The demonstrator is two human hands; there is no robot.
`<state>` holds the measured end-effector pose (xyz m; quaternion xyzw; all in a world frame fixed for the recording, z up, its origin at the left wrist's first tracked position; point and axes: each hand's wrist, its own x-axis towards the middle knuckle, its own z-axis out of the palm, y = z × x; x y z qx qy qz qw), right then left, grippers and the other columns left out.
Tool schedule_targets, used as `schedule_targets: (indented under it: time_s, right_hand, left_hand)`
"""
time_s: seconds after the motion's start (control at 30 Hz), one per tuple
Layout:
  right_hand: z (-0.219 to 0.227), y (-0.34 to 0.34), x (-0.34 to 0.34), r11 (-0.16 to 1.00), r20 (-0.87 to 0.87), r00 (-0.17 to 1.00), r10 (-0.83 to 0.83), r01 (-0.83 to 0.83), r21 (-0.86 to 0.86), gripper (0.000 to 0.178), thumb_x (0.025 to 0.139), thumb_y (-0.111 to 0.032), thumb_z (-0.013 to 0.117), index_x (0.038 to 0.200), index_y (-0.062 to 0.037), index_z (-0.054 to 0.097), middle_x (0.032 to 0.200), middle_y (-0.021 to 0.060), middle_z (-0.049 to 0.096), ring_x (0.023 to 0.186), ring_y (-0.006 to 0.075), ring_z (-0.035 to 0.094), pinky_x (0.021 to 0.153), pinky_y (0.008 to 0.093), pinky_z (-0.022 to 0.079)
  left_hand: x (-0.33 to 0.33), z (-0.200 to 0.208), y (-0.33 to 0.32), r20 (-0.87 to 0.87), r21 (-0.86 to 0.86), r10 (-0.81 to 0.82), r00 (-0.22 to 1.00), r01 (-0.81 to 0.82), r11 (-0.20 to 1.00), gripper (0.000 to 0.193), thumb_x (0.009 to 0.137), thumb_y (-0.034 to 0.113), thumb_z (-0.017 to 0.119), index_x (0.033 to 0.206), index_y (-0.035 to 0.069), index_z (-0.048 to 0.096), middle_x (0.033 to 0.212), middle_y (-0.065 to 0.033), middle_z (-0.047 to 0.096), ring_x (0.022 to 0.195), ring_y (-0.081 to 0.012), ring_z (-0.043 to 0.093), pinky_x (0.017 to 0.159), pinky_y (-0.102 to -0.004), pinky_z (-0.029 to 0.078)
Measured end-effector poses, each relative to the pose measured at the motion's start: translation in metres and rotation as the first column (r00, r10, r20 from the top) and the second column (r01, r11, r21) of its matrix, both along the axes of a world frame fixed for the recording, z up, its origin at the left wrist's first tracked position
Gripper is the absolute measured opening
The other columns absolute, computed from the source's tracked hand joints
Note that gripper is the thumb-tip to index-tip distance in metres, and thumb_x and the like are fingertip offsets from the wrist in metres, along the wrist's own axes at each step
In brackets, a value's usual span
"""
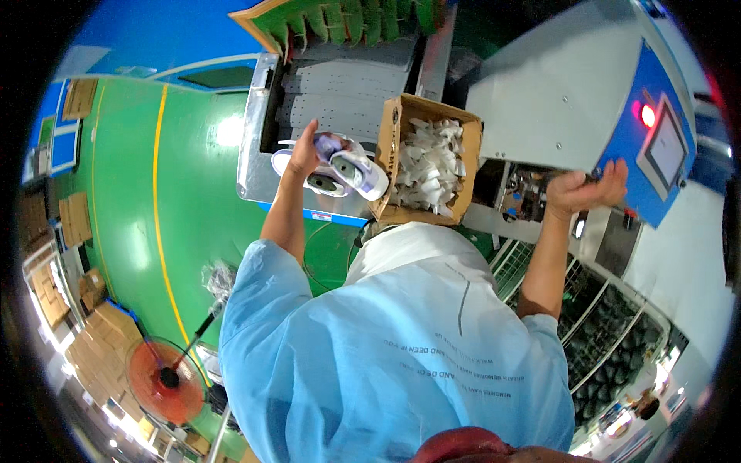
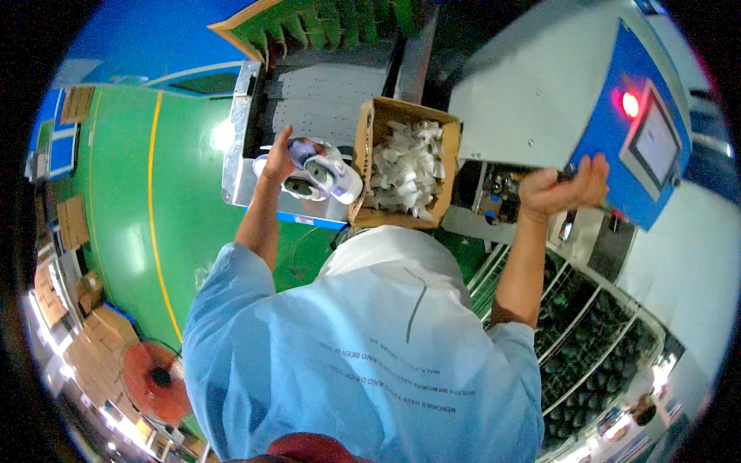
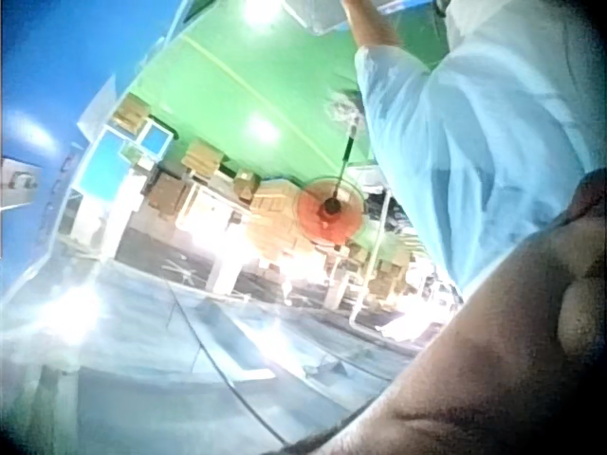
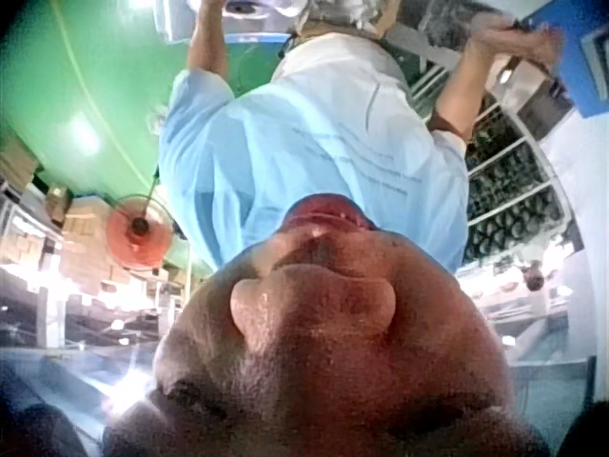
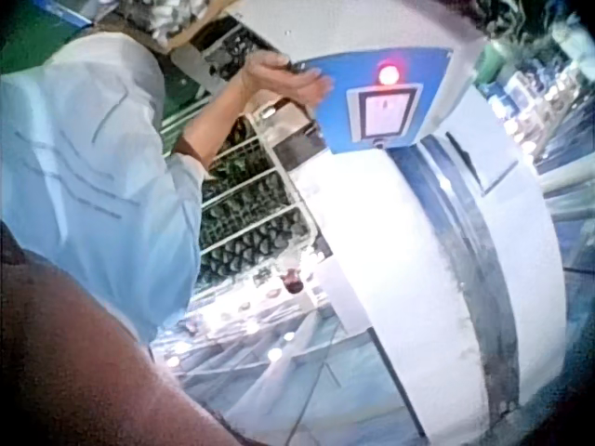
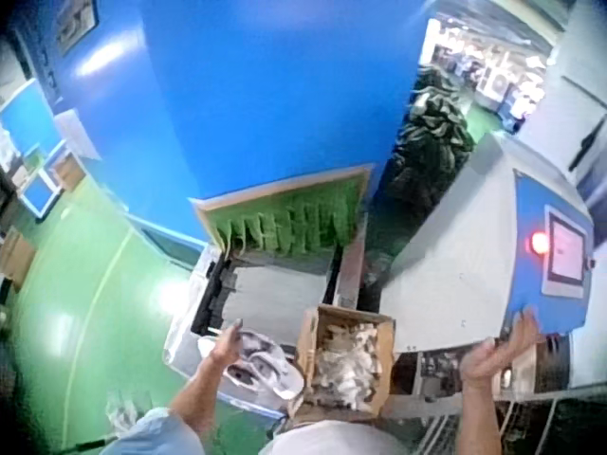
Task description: The person assembles shoes by inserting shoe lasts into sneaker uppers, using a heat-pressing machine to shape them, and then placing the shoes onto a conveyor belt. The person also retrieves shoe lasts from a large storage rack and places them back onto the rack after use.
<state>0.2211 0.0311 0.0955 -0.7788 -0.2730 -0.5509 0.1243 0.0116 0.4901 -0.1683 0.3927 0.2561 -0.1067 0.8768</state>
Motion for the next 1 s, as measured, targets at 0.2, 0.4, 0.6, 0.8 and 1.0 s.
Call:
schedule_targets:
  time_s: [0.2,0.4,0.6,0.8,1.0]
  right_hand:
    - [0.019,-0.002,-0.048,0.990,-0.433,0.900,-0.050,0.103,0.099,0.046,0.097,-0.025,0.063,0.135,0.0012,0.057,0.151,0.0194,0.049,0.143,0.0383,0.040,0.121,0.0534,0.021]
    - [-0.027,-0.024,-0.126,0.960,-0.822,0.512,0.248,-0.016,0.279,0.027,0.090,-0.020,0.070,0.114,-0.0092,0.071,0.098,0.0149,0.073,0.085,0.0349,0.070,0.075,0.0432,0.057]
    - [-0.111,-0.113,-0.245,0.998,-0.988,0.149,-0.047,-0.028,-0.052,0.034,0.096,-0.023,0.060,0.128,-0.0096,0.063,0.097,0.0203,0.070,0.091,0.0399,0.068,0.079,0.0494,0.055]
    - [-0.110,-0.170,-0.306,0.945,-0.849,-0.487,-0.206,0.125,-0.301,0.054,0.093,-0.025,0.063,0.143,-0.0086,0.055,0.121,0.0199,0.068,0.111,0.0393,0.065,0.096,0.0496,0.053]
    - [-0.090,-0.225,-0.347,0.897,-0.976,-0.212,-0.057,0.419,-0.144,0.052,0.093,-0.029,0.063,0.139,-0.0059,0.056,0.118,0.0205,0.069,0.109,0.0395,0.066,0.093,0.0504,0.054]
  left_hand:
    - [0.005,0.030,-0.008,-0.253,0.513,-0.231,0.939,0.333,0.791,0.048,0.105,0.037,0.042,0.118,0.002,0.073,0.109,-0.0149,0.073,0.098,-0.0234,0.064,0.088,-0.0382,0.050]
    - [-0.028,-0.037,0.028,-0.329,0.592,-0.143,0.933,0.322,0.739,0.049,0.102,0.045,0.059,0.081,0.002,0.064,0.072,-0.0105,0.065,0.066,-0.0206,0.060,0.072,-0.0368,0.050]
    - [-0.012,0.029,-0.052,-0.306,0.818,-0.455,0.836,0.475,0.324,0.049,0.105,0.040,0.050,0.083,-0.001,0.066,0.084,-0.0097,0.068,0.083,-0.0226,0.059,0.082,-0.0386,0.045]
    - [-0.005,0.059,-0.071,-0.610,0.759,-0.676,0.414,0.550,-0.348,0.047,0.098,0.044,0.059,0.100,-0.002,0.065,0.095,-0.0192,0.068,0.090,-0.0306,0.065,0.077,-0.0431,0.049]
    - [0.038,0.080,-0.109,-0.496,0.857,-0.817,0.293,0.319,-0.405,0.040,0.096,0.036,0.060,0.101,-0.003,0.067,0.095,-0.0240,0.069,0.086,-0.0391,0.066,0.082,-0.0468,0.051]
